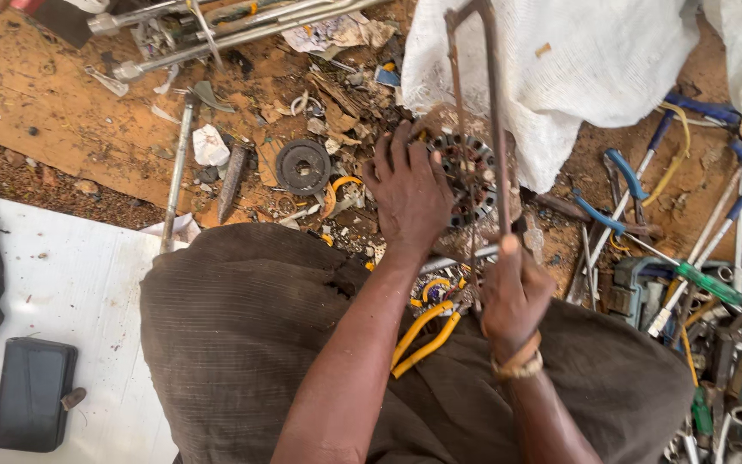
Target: The person sits on the ground and uses pliers, a hacksaw, and a screwdriver to remove and adjust copper windings on a motor stator. They repeatedly cut, pull, and pry the windings while the stator rests on a wooden block.
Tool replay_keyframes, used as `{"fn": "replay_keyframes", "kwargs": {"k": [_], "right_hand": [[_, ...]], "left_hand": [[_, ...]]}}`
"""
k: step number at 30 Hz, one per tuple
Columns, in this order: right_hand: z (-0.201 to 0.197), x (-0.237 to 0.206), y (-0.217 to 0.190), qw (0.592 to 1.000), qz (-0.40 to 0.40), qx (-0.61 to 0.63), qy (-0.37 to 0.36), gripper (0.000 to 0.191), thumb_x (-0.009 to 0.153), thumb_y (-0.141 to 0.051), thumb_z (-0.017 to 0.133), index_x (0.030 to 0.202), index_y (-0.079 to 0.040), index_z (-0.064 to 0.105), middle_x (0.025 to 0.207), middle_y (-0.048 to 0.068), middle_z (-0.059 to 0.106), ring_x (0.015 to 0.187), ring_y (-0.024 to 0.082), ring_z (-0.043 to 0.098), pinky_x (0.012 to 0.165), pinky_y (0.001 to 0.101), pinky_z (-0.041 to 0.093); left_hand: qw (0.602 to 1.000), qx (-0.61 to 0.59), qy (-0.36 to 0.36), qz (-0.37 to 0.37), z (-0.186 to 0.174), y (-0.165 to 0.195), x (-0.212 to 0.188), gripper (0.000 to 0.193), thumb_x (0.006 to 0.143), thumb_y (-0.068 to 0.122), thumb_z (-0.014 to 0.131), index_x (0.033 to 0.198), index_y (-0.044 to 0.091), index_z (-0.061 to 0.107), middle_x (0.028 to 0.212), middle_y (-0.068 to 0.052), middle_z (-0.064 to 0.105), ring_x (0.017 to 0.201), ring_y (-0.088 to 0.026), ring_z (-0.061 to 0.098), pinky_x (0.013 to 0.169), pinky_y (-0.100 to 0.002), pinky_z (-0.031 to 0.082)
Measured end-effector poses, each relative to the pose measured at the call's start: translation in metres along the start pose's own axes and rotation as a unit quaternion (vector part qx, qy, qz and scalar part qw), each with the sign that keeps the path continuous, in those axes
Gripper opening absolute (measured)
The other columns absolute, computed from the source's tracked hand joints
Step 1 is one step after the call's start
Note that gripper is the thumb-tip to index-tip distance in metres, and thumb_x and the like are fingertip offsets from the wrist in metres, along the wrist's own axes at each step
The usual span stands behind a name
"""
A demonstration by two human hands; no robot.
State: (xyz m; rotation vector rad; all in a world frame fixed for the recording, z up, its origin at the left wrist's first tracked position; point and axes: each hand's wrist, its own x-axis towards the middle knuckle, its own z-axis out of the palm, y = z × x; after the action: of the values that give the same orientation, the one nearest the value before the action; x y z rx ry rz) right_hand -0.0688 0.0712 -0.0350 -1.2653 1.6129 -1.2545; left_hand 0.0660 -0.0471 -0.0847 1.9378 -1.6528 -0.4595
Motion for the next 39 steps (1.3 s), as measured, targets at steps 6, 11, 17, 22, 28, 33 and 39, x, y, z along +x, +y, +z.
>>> {"fn": "replay_keyframes", "kwargs": {"k": [6, 11, 17, 22, 28, 33, 39], "right_hand": [[-0.028, -0.032, 0.029, 0.999, 0.030, 0.026, -0.003, 0.031, 0.108, -0.024, 0.051, 0.109, -0.001, 0.072, 0.050, -0.011, 0.039, 0.037, 0.001, 0.034, 0.029, 0.0210, 0.025], [-0.027, -0.026, -0.013, 0.999, 0.039, -0.008, 0.000, 0.031, 0.109, -0.021, 0.050, 0.104, -0.001, 0.073, 0.058, -0.006, 0.059, 0.038, 0.001, 0.034, 0.032, 0.0216, 0.024], [0.000, 0.061, -0.010, 0.996, 0.057, 0.063, 0.016, 0.031, 0.109, -0.024, 0.053, 0.091, -0.001, 0.065, 0.049, -0.006, 0.042, 0.036, 0.004, 0.032, 0.029, 0.0240, 0.023], [-0.047, -0.018, -0.015, 0.970, 0.138, 0.197, 0.042, 0.036, 0.107, -0.029, 0.051, 0.108, -0.001, 0.073, 0.051, -0.009, 0.033, 0.037, 0.002, 0.024, 0.036, 0.0249, 0.018], [-0.037, -0.058, -0.013, 0.972, 0.161, 0.157, 0.071, 0.037, 0.107, -0.028, 0.056, 0.109, 0.005, 0.072, 0.053, -0.009, 0.031, 0.041, 0.003, 0.023, 0.037, 0.0254, 0.016], [-0.033, -0.057, 0.002, 0.981, 0.117, 0.143, 0.057, 0.034, 0.107, -0.026, 0.058, 0.115, 0.003, 0.072, 0.056, -0.009, 0.034, 0.046, 0.000, 0.024, 0.040, 0.0236, 0.016], [-0.035, -0.067, -0.008, 0.985, 0.131, 0.098, 0.049, 0.033, 0.107, -0.026, 0.055, 0.112, 0.002, 0.073, 0.053, -0.010, 0.035, 0.044, 0.000, 0.025, 0.039, 0.0228, 0.016]], "left_hand": [[0.999, -0.020, 0.026, 0.004, 0.000, 0.003, -0.004, 0.027, 0.103, 0.024, 0.049, 0.122, 0.006, 0.054, 0.151, -0.018, 0.044, 0.143, -0.040, 0.036, 0.113, -0.066, 0.025], [1.000, -0.024, 0.014, -0.004, 0.007, 0.000, -0.003, 0.030, 0.098, 0.019, 0.055, 0.126, 0.008, 0.054, 0.151, -0.019, 0.042, 0.144, -0.042, 0.034, 0.113, -0.068, 0.022], [0.999, -0.034, 0.009, 0.016, -0.001, -0.001, 0.001, 0.045, 0.092, 0.018, 0.058, 0.135, 0.009, 0.055, 0.151, -0.019, 0.042, 0.142, -0.042, 0.033, 0.112, -0.070, 0.021], [0.997, -0.071, 0.010, 0.003, -0.011, -0.004, 0.001, 0.033, 0.101, 0.022, 0.052, 0.130, 0.005, 0.055, 0.154, -0.019, 0.043, 0.144, -0.044, 0.035, 0.116, -0.071, 0.019], [0.996, -0.078, 0.027, 0.019, -0.008, -0.005, -0.004, 0.044, 0.104, 0.034, 0.044, 0.128, -0.002, 0.051, 0.150, -0.024, 0.043, 0.142, -0.046, 0.035, 0.114, -0.070, 0.020], [0.996, -0.067, 0.045, 0.024, -0.008, -0.003, -0.004, 0.043, 0.106, 0.040, 0.043, 0.123, 0.003, 0.057, 0.151, -0.022, 0.046, 0.142, -0.045, 0.037, 0.112, -0.070, 0.023], [0.995, -0.076, 0.055, 0.014, -0.003, -0.004, -0.007, 0.038, 0.106, 0.034, 0.047, 0.127, 0.005, 0.060, 0.150, -0.019, 0.047, 0.143, -0.042, 0.038, 0.113, -0.068, 0.025]]}}
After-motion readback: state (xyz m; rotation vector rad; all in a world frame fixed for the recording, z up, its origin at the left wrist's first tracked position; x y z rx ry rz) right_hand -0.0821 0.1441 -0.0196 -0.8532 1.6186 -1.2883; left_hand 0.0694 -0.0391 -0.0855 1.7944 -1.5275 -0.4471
